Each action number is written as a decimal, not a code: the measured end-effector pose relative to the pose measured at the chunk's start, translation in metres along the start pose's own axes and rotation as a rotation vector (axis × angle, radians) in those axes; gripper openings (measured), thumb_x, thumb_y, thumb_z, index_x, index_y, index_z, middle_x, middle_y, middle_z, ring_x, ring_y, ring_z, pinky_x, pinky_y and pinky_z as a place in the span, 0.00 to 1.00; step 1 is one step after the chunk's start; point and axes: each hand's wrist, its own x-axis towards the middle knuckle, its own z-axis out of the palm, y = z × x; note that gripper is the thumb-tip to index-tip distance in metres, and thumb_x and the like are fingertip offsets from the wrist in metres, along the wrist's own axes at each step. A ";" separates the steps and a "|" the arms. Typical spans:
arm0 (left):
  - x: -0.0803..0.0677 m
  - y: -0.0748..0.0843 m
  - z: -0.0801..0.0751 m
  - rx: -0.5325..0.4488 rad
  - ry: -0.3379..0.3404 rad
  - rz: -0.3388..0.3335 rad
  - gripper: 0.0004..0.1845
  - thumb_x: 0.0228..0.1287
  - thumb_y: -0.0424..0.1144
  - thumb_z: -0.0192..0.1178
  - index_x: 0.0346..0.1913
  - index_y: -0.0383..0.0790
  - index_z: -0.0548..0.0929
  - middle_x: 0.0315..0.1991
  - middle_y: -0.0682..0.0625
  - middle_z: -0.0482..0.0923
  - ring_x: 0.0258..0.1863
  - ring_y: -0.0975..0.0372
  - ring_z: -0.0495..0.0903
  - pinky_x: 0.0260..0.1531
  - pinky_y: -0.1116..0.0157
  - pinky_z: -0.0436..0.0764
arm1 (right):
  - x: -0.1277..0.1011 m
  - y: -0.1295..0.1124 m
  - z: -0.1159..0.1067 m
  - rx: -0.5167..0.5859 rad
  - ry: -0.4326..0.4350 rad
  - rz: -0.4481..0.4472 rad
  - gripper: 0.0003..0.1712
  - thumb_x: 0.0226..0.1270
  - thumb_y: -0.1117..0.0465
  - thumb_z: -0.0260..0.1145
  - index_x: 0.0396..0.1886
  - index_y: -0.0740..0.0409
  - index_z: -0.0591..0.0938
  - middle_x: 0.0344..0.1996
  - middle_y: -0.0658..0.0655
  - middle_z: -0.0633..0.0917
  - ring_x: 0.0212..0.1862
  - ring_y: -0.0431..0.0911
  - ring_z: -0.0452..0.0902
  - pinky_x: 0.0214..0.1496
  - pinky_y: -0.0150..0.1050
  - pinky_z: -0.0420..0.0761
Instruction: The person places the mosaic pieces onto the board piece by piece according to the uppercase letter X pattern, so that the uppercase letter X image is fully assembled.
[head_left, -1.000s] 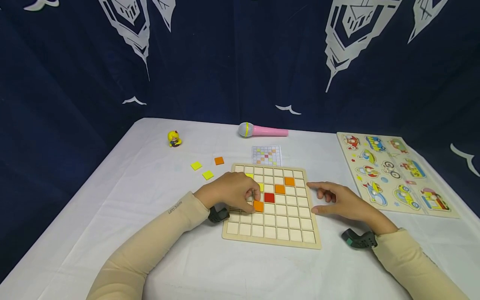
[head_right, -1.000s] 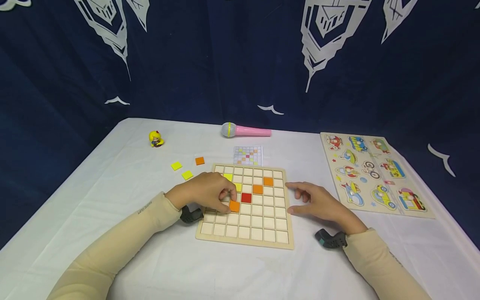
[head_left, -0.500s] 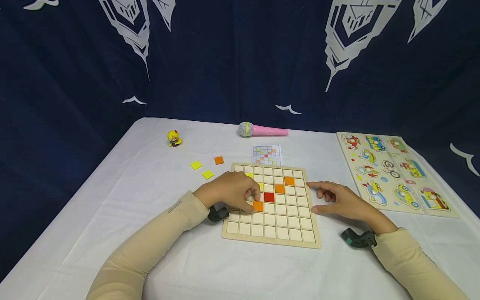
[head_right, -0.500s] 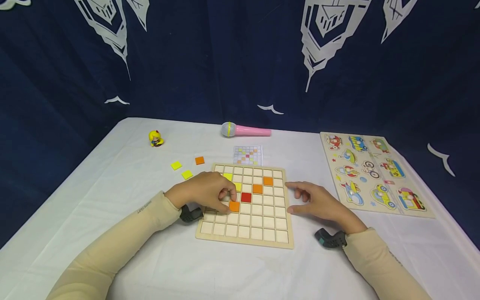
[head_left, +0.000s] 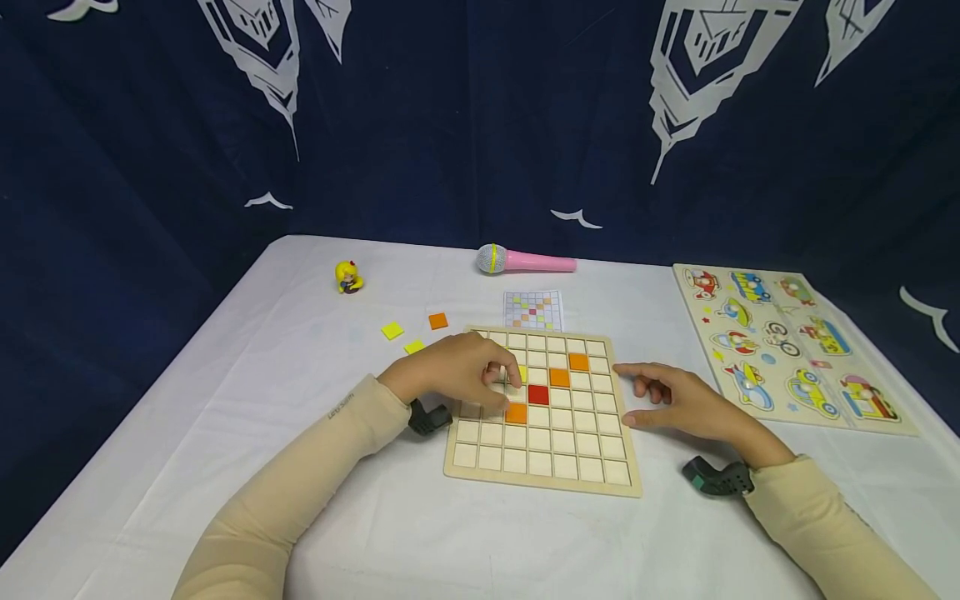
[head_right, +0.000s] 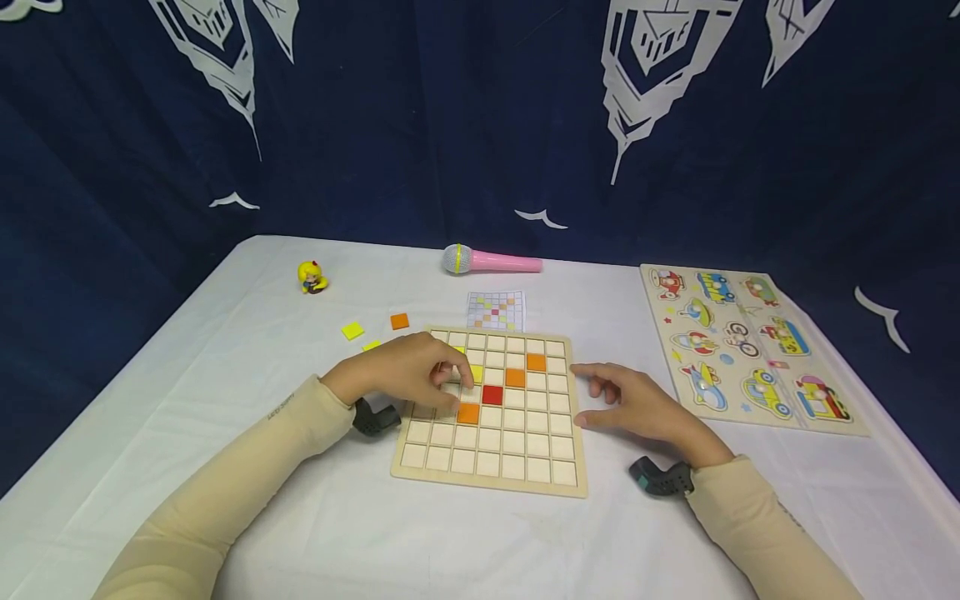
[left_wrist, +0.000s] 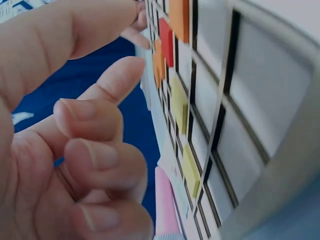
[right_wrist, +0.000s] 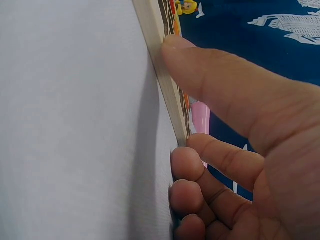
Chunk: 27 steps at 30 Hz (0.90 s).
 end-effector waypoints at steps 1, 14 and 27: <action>0.000 -0.002 -0.001 -0.027 0.002 0.002 0.12 0.64 0.41 0.77 0.48 0.45 0.90 0.22 0.59 0.69 0.27 0.68 0.69 0.38 0.67 0.70 | 0.000 0.000 0.000 -0.001 -0.001 0.002 0.41 0.61 0.66 0.83 0.70 0.75 0.77 0.40 0.52 0.76 0.36 0.44 0.67 0.38 0.37 0.69; -0.008 -0.051 -0.035 -0.364 0.108 -0.070 0.16 0.70 0.36 0.71 0.58 0.36 0.89 0.24 0.55 0.66 0.26 0.62 0.64 0.31 0.66 0.63 | 0.000 -0.002 0.000 -0.019 -0.005 0.014 0.41 0.61 0.65 0.83 0.71 0.75 0.77 0.40 0.52 0.76 0.37 0.43 0.67 0.39 0.36 0.69; -0.047 -0.103 -0.068 -0.512 0.184 -0.238 0.23 0.74 0.34 0.66 0.68 0.31 0.81 0.26 0.53 0.70 0.24 0.63 0.64 0.30 0.68 0.66 | 0.000 -0.002 0.000 -0.029 -0.006 0.020 0.41 0.61 0.65 0.83 0.71 0.74 0.77 0.40 0.51 0.76 0.37 0.43 0.67 0.39 0.35 0.69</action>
